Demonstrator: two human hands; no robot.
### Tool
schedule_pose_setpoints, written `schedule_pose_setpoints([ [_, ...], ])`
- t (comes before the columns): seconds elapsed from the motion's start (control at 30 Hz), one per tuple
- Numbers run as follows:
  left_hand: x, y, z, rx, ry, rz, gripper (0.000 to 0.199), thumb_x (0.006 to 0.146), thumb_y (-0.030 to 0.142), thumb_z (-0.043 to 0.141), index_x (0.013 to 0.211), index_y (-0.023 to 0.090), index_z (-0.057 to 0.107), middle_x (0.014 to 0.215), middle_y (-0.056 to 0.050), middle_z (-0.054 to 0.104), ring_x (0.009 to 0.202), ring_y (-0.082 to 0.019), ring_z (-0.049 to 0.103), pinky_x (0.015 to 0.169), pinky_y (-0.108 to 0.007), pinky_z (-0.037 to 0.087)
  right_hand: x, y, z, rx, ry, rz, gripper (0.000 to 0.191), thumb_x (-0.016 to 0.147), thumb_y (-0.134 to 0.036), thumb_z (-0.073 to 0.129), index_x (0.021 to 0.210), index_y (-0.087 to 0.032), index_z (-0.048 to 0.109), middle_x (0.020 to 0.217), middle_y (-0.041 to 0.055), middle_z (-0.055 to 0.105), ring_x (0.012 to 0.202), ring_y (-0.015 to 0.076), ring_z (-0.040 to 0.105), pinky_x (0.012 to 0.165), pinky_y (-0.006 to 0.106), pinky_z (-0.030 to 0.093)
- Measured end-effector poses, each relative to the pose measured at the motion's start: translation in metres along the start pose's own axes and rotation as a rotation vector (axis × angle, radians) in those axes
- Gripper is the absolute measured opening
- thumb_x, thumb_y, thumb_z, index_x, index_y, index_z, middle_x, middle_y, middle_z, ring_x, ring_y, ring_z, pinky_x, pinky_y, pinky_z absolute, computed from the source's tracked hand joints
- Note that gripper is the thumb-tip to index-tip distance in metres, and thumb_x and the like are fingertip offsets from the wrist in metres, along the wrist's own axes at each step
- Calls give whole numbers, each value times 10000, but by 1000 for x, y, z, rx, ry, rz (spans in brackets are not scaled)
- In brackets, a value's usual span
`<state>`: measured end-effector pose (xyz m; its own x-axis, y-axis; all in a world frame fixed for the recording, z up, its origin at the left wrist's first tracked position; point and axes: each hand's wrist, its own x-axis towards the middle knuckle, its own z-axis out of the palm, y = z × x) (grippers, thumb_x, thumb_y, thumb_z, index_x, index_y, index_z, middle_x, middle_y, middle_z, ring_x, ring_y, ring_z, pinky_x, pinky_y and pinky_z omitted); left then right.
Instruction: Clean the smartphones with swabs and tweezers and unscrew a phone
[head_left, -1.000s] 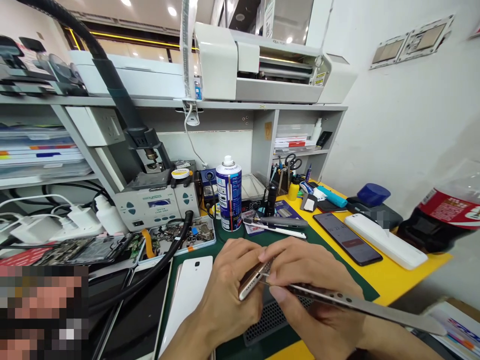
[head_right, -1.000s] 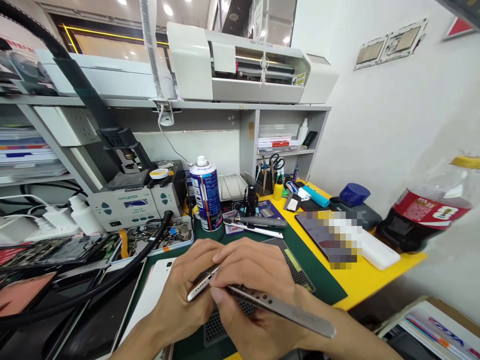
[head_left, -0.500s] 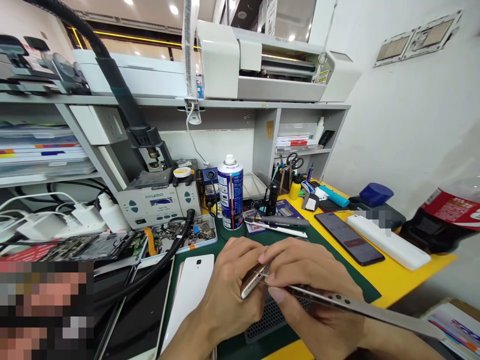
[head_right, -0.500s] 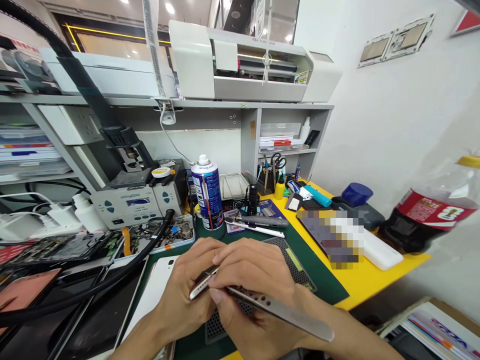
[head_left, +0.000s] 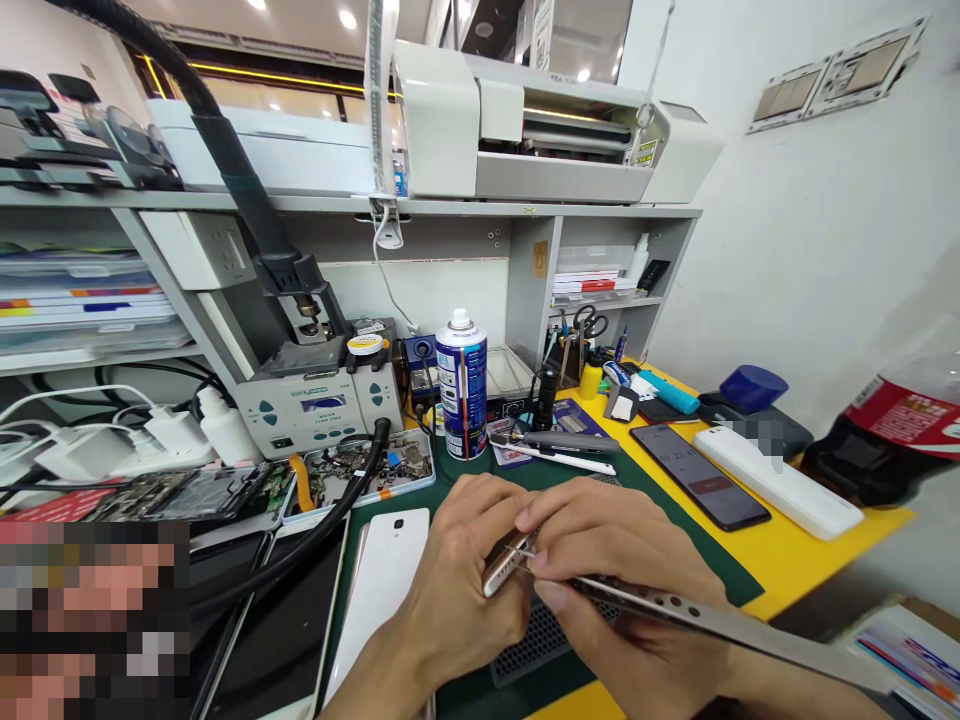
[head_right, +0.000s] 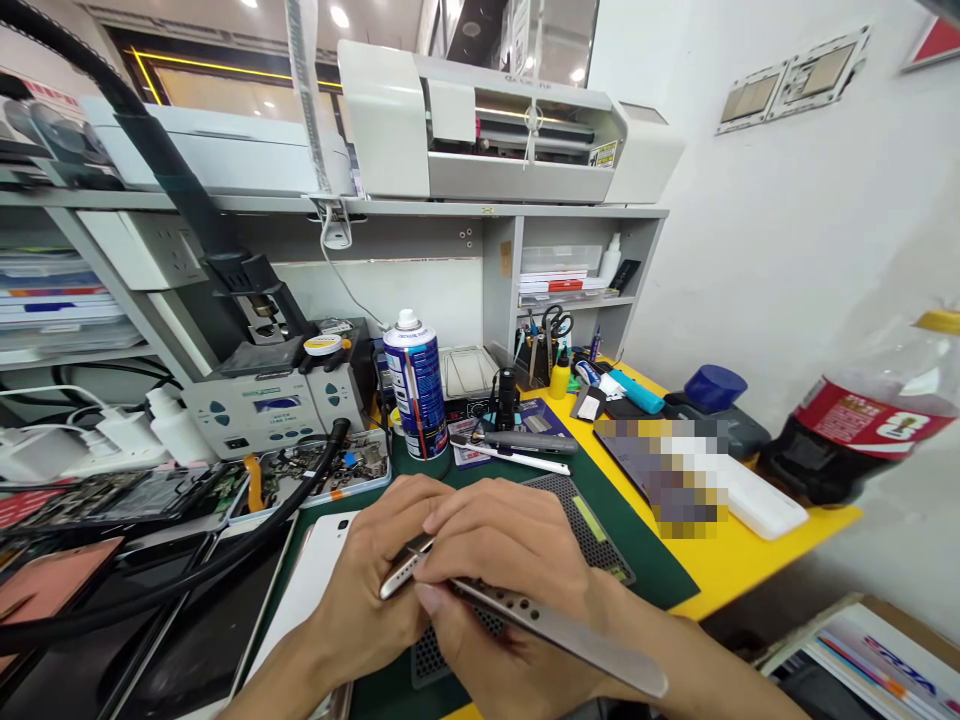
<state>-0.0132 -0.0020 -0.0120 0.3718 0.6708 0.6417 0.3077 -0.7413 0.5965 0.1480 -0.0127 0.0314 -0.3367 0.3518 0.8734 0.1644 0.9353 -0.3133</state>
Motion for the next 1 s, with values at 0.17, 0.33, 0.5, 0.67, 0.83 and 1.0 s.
schedule_pose_setpoints([
  [0.17, 1, 0, -1, 11, 1, 0, 271, 728, 49, 487, 889, 209, 637, 883, -42, 672, 800, -204, 571, 717, -353, 403, 0, -1, -2, -25, -18, -5, 237, 725, -2, 592, 875, -170, 666, 764, 33, 730, 807, 171, 719, 807, 286, 601],
  [0.33, 3, 0, 0, 10, -1, 1, 270, 730, 49, 485, 887, 211, 635, 885, -42, 670, 810, -205, 577, 726, -358, 405, 1, -3, -3, -32, -14, -12, 232, 729, -11, 586, 870, -178, 663, 751, 33, 729, 789, 175, 723, 782, 288, 607],
  [0.5, 3, -1, 0, 11, -3, -2, 266, 729, 46, 483, 877, 212, 631, 878, -46, 666, 814, -207, 579, 725, -356, 406, 1, 0, -3, -26, -13, -13, 223, 715, -2, 592, 852, -162, 665, 743, 40, 722, 786, 173, 722, 791, 276, 602],
  [0.67, 3, 0, 0, 6, 6, 1, 275, 725, 44, 489, 885, 216, 631, 885, -39, 670, 812, -204, 580, 720, -352, 407, -1, -1, -3, -29, -26, 2, 221, 735, -23, 586, 874, -175, 665, 752, 41, 725, 793, 183, 720, 776, 301, 611],
  [0.83, 2, 2, -1, 5, 4, 2, 271, 727, 45, 485, 882, 212, 632, 874, -41, 663, 812, -203, 582, 721, -353, 407, -1, -1, -3, -21, -29, -1, 237, 730, -12, 587, 879, -177, 668, 761, 45, 724, 796, 185, 720, 777, 306, 612],
  [1.0, 2, 1, -1, 5, -5, -5, 261, 716, 47, 498, 873, 211, 627, 872, -46, 662, 826, -210, 587, 728, -358, 408, -1, 0, -3, -20, -31, -5, 224, 727, -14, 597, 877, -166, 667, 767, 48, 725, 812, 178, 720, 797, 293, 604],
])
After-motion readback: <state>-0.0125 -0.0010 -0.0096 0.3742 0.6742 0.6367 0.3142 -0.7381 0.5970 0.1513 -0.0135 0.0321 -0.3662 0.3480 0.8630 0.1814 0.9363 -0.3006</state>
